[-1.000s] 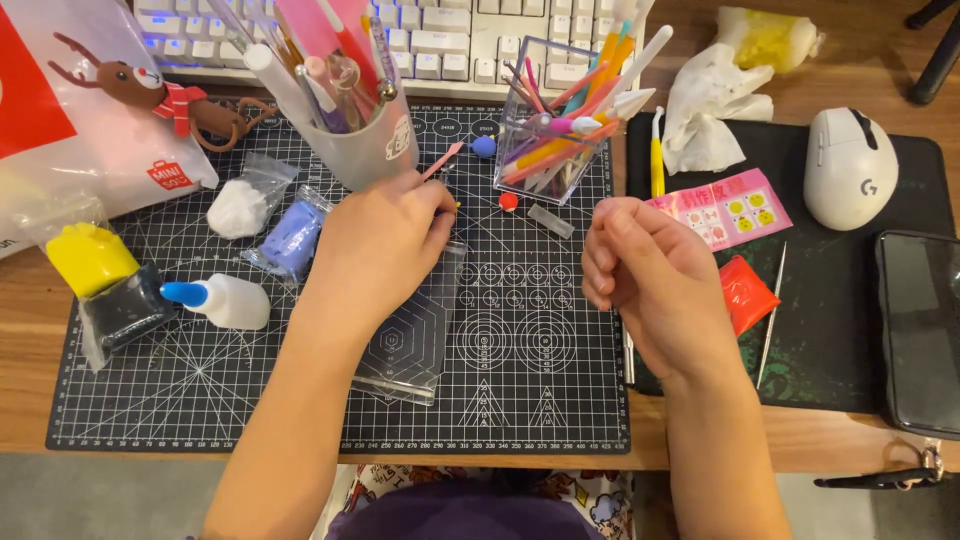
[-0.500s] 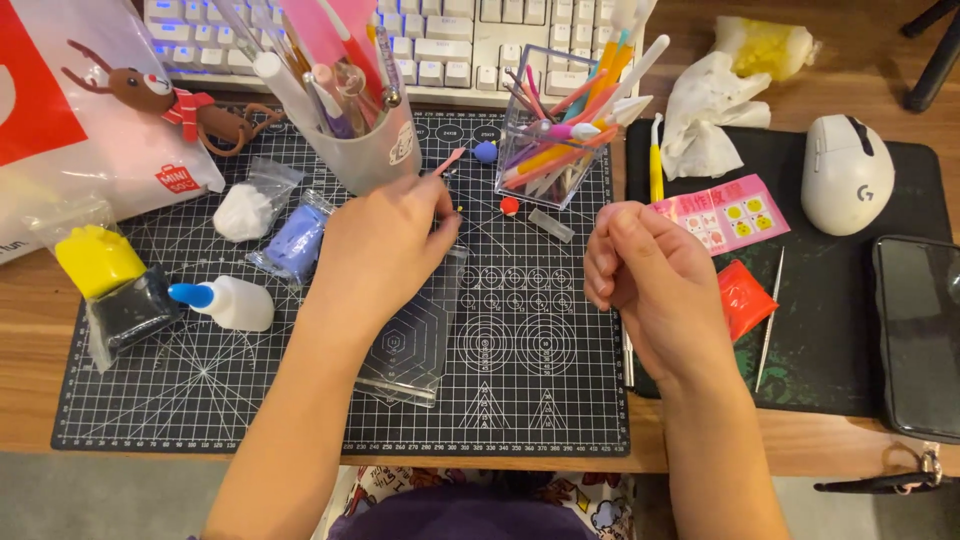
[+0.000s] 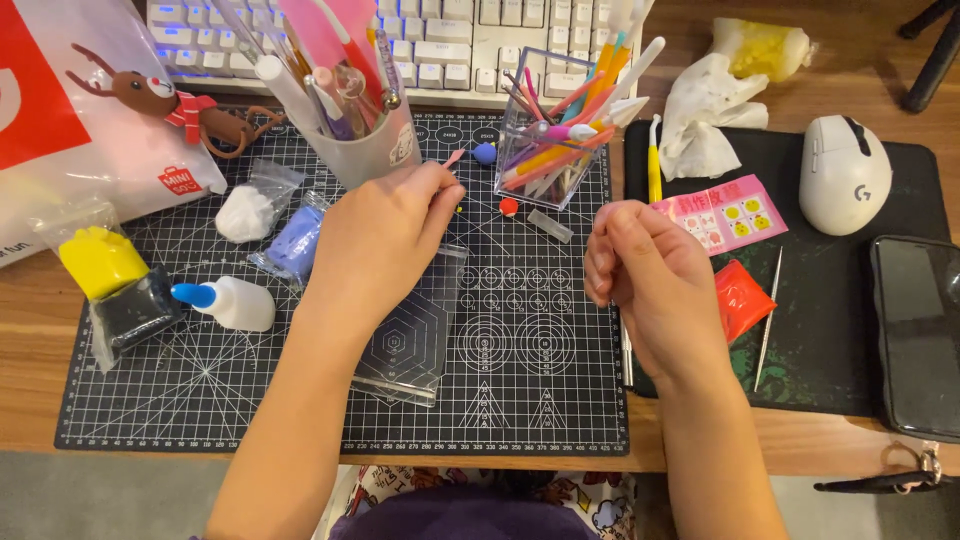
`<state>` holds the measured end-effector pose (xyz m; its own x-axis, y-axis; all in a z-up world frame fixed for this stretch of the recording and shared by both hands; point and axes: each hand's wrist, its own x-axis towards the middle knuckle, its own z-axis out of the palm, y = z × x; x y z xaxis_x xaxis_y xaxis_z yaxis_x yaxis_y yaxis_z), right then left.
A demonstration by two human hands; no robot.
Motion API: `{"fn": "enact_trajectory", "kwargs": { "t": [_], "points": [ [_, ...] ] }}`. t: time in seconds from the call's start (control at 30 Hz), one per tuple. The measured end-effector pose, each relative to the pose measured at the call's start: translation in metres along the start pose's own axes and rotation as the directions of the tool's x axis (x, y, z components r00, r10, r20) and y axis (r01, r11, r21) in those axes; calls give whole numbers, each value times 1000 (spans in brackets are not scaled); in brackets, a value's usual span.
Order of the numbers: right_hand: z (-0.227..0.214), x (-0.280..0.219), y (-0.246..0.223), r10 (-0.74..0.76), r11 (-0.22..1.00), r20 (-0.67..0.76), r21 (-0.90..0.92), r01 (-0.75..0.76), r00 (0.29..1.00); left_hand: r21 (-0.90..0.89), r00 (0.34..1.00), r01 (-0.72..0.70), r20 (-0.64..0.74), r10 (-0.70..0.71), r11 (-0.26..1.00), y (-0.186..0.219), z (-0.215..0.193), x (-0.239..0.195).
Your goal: The person manipulates a small piece of clay, then uses a craft knife to cut a transparent plastic sheet placed on a cutting mat. They continue to cut and adjust the plastic sheet throughout the clip.
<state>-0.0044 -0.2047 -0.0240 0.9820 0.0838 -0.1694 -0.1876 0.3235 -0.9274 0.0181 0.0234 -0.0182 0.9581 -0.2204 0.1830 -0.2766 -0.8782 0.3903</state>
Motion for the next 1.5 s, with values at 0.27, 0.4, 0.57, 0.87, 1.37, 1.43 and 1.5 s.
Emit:
{"fn": "enact_trajectory", "kwargs": {
  "t": [0.27,0.4,0.57,0.87,1.37,1.43,1.5],
  "points": [
    [2,-2,1,-82,981,-3,-177,80,997,-216,933,-230,-326,152,949,9,-18,-4],
    [2,-2,0,-75,984,-12,-163,72,997,-152,965,-152,-236,113,977,25,-45,-33],
    [-4,-2,2,-68,997,-88,-41,65,994,4,994,79,-81,-78,997,8,-23,-109],
    [3,-13,-1,-129,990,-103,-65,122,986,-199,958,286,56,-280,937,28,4,-141],
    [16,-86,13,-217,860,7,-473,194,976,-527,954,254,276,-119,811,79,15,-143],
    [21,-89,15,-217,862,21,-464,202,976,-556,943,277,312,-112,784,77,11,-141],
    [27,-92,14,-216,871,8,-450,196,976,-566,942,289,311,-125,772,76,6,-140]
  ]
}}
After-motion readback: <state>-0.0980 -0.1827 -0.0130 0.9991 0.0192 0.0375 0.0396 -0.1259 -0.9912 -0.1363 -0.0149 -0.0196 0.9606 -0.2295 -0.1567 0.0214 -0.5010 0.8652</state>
